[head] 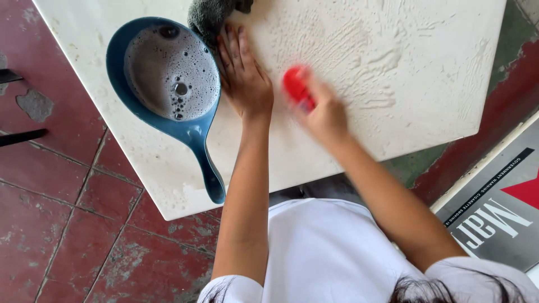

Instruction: Scrubbing a white table with a red brush and soapy water to clean it.

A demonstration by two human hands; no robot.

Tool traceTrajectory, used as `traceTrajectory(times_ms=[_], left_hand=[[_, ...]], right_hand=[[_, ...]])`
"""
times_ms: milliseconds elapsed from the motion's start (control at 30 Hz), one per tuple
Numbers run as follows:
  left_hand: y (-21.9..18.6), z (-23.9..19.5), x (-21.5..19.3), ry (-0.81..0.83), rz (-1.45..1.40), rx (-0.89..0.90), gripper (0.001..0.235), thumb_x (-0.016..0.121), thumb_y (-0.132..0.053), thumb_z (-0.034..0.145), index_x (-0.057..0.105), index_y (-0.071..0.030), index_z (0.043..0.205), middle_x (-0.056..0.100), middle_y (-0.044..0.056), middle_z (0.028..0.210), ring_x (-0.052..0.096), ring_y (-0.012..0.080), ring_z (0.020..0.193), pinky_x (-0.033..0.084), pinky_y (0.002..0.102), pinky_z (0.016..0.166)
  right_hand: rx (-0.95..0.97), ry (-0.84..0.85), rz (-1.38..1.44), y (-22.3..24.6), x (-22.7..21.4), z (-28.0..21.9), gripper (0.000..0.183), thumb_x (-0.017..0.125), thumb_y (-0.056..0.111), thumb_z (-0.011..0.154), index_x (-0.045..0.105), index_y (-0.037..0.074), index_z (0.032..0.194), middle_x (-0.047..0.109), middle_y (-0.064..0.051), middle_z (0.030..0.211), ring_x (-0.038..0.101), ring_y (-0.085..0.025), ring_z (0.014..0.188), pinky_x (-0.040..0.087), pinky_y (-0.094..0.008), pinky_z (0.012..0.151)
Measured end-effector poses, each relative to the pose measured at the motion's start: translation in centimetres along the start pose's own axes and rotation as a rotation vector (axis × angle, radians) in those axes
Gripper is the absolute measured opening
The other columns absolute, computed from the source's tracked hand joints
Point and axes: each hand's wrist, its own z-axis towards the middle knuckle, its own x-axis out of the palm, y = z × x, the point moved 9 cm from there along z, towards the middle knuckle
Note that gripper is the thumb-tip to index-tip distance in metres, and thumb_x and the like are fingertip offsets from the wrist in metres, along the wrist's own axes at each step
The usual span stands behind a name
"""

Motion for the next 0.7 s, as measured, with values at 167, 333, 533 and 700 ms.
traceTrajectory(times_ms=[167,333,533,700], left_hand=[[0.7,-0.5,0.2,-0.007,0.011,0.006,0.058,0.050,-0.015,0.106,0.034,-0.016,0.162,0.030,0.001,0.170,0.025,0.0247,0.160,0.012,0.047,0.134],[0.3,-0.5,0.2,-0.062,0.035,-0.006,0.058,0.050,-0.014,0.109,0.032,-0.020,0.164,0.030,-0.003,0.171,0.025,0.0209,0.162,0.010,0.045,0.136],[1.1,-1.2,0.8,-0.035,-0.005,-0.009,0.060,0.050,-0.015,0.108,0.031,-0.020,0.164,0.028,-0.003,0.172,0.022,0.0211,0.163,0.011,0.043,0.137],[0.9,-0.4,1.1,-0.029,-0.064,0.013,0.062,0.050,-0.015,0.106,0.029,-0.020,0.165,0.026,-0.002,0.173,0.020,0.0212,0.165,0.012,0.041,0.139]], right_hand=[[0.167,0.071,0.013,-5.1,-1.0,3.6,0.064,0.084,0.049,0.093,0.064,0.008,0.139,0.075,-0.017,0.111,0.077,-0.030,0.094,0.063,-0.041,0.083],[0.148,-0.086,-0.004,-6.4,-2.3,5.2,0.055,0.083,0.049,0.101,0.064,0.007,0.132,0.078,-0.013,0.113,0.080,-0.028,0.101,0.065,-0.041,0.090],[-0.153,0.138,-0.004,-0.8,-0.1,6.2,0.068,0.088,0.039,0.084,0.065,0.005,0.138,0.074,-0.022,0.100,0.075,-0.034,0.089,0.061,-0.046,0.082],[0.029,-0.096,0.012,-3.6,-0.6,6.7,0.062,0.087,0.039,0.097,0.061,0.002,0.140,0.074,-0.020,0.119,0.075,-0.032,0.104,0.063,-0.043,0.088]])
